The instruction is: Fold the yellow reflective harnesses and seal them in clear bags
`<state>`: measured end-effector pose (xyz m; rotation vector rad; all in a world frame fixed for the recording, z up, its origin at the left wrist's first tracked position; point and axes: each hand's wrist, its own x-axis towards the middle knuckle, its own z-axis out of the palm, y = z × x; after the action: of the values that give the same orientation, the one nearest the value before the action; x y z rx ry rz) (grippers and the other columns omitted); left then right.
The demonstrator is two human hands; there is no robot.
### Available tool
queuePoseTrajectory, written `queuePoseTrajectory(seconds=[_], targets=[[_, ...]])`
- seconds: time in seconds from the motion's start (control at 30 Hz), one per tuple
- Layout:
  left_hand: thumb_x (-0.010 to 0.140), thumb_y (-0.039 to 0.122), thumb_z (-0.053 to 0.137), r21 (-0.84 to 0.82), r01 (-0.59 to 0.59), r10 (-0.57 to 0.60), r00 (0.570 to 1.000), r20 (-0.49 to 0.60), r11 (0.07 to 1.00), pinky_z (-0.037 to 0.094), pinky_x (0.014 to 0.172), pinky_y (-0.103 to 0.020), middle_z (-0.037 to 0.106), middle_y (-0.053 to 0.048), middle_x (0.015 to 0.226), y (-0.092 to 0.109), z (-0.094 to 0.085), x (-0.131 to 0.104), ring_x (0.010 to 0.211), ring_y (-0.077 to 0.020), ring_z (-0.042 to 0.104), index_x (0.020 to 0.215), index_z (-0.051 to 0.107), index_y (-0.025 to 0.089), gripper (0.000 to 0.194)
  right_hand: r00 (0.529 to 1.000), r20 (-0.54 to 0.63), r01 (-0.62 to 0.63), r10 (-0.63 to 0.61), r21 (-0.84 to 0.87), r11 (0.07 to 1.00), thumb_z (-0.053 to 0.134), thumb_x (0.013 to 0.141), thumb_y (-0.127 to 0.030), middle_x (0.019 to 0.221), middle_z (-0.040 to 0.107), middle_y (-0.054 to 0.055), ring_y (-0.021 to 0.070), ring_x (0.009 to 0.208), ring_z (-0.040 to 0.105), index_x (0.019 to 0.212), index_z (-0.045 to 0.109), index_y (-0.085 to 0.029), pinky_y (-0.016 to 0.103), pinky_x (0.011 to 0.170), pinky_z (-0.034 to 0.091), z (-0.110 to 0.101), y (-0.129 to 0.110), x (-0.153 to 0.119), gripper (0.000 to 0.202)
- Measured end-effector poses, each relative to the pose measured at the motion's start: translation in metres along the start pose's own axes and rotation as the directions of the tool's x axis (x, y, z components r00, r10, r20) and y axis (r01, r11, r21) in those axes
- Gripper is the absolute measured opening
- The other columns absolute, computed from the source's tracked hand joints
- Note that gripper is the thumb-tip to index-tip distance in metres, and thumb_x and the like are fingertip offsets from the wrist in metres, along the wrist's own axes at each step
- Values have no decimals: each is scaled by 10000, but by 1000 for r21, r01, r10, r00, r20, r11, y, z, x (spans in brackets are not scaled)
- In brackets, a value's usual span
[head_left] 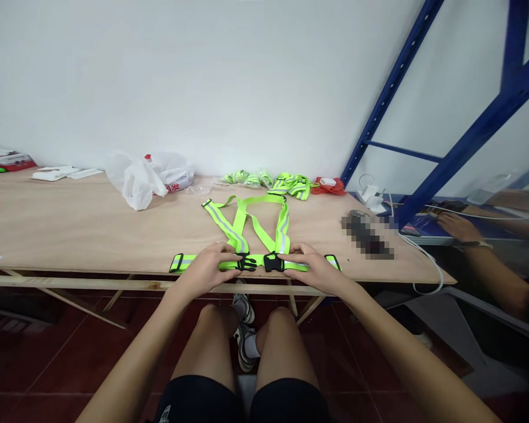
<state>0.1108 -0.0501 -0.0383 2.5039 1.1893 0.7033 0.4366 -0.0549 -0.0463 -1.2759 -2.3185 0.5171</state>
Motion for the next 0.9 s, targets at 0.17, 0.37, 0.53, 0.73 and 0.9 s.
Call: queuePoseTrajectory(seconds=[0.17,0.37,0.53,0.73,0.9], targets=[[877,329,697,-31,26,-28,998,-50,999,501,1005,-418,639,-105,1225,-3,7,-2,1117,-279,641,1151,753,230,296,999,-31,28,-30,-47,998,698,886,-380,1349,613,98,311,1244,579,1284,696,-329,487,1069,463,3,4,-1,401],[874,356,711,-31,22,-25,997,-77,999,481,1045,-444,642,-111,1286,0,7,-1,1191,-297,613,1275,677,225,423,993,-92,62,-68,-65,996,688,897,-352,1302,665,91,294,1201,607,1300,683,-318,487,1034,487,10,9,-3,404],[888,336,698,-27,-31,29,998,-57,999,493,1015,-439,680,-100,1215,2,5,3,1142,-286,627,1266,666,233,394,990,-99,91,-97,-62,994,701,888,-351,1289,670,88,295,1195,611,1281,695,-313,491,1035,489,9,9,-2,395],[870,386,710,-112,-53,35,986,-162,992,503,984,-404,664,-98,1180,4,1,8,1093,-263,639,1203,671,217,376,971,-180,155,-156,-23,988,677,904,-326,1251,675,92,270,1156,640,1264,707,-295,434,1002,525,3,-1,2,362],[862,382,723,-143,-56,32,986,-165,988,505,961,-385,660,-80,1154,6,3,15,1073,-255,645,1201,672,231,375,951,-246,198,-185,28,980,662,912,-302,1281,658,103,265,1183,630,1275,700,-280,433,1017,520,11,-2,7,366]])
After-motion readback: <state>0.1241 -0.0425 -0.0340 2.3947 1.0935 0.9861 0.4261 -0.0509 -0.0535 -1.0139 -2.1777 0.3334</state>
